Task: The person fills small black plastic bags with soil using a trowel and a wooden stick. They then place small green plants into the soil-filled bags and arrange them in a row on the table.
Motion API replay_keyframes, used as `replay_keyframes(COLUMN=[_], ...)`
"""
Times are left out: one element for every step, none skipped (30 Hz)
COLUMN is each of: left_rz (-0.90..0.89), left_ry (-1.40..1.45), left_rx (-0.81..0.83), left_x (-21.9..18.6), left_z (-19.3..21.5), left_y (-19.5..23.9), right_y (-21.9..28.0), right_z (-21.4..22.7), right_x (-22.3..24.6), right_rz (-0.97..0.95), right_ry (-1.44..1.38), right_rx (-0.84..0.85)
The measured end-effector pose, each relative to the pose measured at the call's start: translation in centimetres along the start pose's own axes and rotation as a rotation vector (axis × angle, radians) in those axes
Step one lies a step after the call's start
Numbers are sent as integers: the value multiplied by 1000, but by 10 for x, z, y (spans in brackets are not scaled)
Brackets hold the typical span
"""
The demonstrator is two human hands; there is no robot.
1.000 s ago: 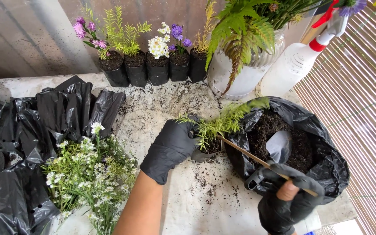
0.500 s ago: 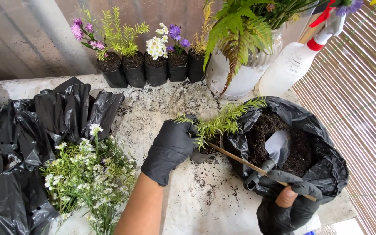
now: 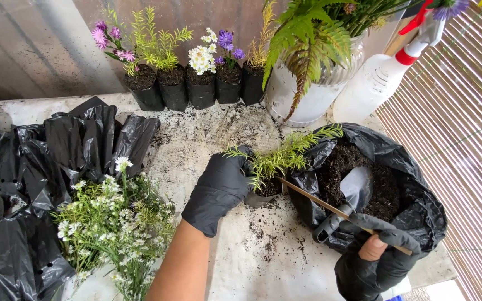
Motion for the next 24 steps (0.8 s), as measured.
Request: replay_keyframes(left_rz=[-85,-171,-173,-182,-191,-191,-152,-113,-111,-169,-226,-226,-215,-207,-209,-171,-134,-131,-50,24,19,-70,-156,-159], left_ry=[55,110,110,205,300,300,279,259,259,294,328,329,295,260,260,278,296,297,471,644,645,576,505,508], left_rx=[-53,-106,-108,-98,-88,-88,-70,-52,-54,-47,-41,-38,-57,-80,-82,-84,-86,-92,3,95,85,86,86,73], left_x=[-5,-11,-13,-15,-17,-16,-11,-6,-6,-11,-17,-18,-18,-19,-22,-20,-19,-32,-39,-50,-44,-46,-48,-53], left_z=[4,10,14,17,21,18,13,8,9,8,8,8,10,14,21,27,33,51,57,64,58,52,46,40], left_y=[0,0,0,2,3,1,-1,-4,-3,-2,0,1,2,1,2,5,8,21,33,45,46,47,49,56], right_y=[-10,-21,-61,-88,-101,-119,-139,-150,-150,-153,-155,-166,-179,-192,-188,-185,-181,-173,-167,-160,-143,-124,-105,-81], right_z=[-12,-24,-43,-57,-66,-63,-54,-63,-64,-57,-51,-46,-50,-55,-58,-57,-57,-56,-69,-85,-93,-110,-128,-136], right_x=[8,16,40,75,120,159,164,173,179,192,206,224,244,266,251,234,216,171,141,109,69,28,-14,-42], right_rz=[43,87,131,175,219,219,-97,-411,-411,-316,-221,-222,-221,-215,-213,-222,-232,-230,-156,-77,-67,-87,-107,-95], right_ry=[64,128,191,256,320,320,-163,-650,-651,-571,-490,-488,-661,-838,-840,-924,-1007,-1012,-886,-752,-758,-752,-743,-750], right_rx=[-1,-4,-6,-6,-5,-5,-33,-43,-41,-56,-71,-70,-1,68,67,17,-34,-30,187,394,392,474,556,558])
Point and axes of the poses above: each hand's wrist, its own y-axis away from the middle knuckle, its own z-axis out of the back of the hand, x = y × z, the point moved 10 cm from there along -y, towards the middle knuckle, and after that the axes turned 3 degrees about x, right-handed, at the moved point
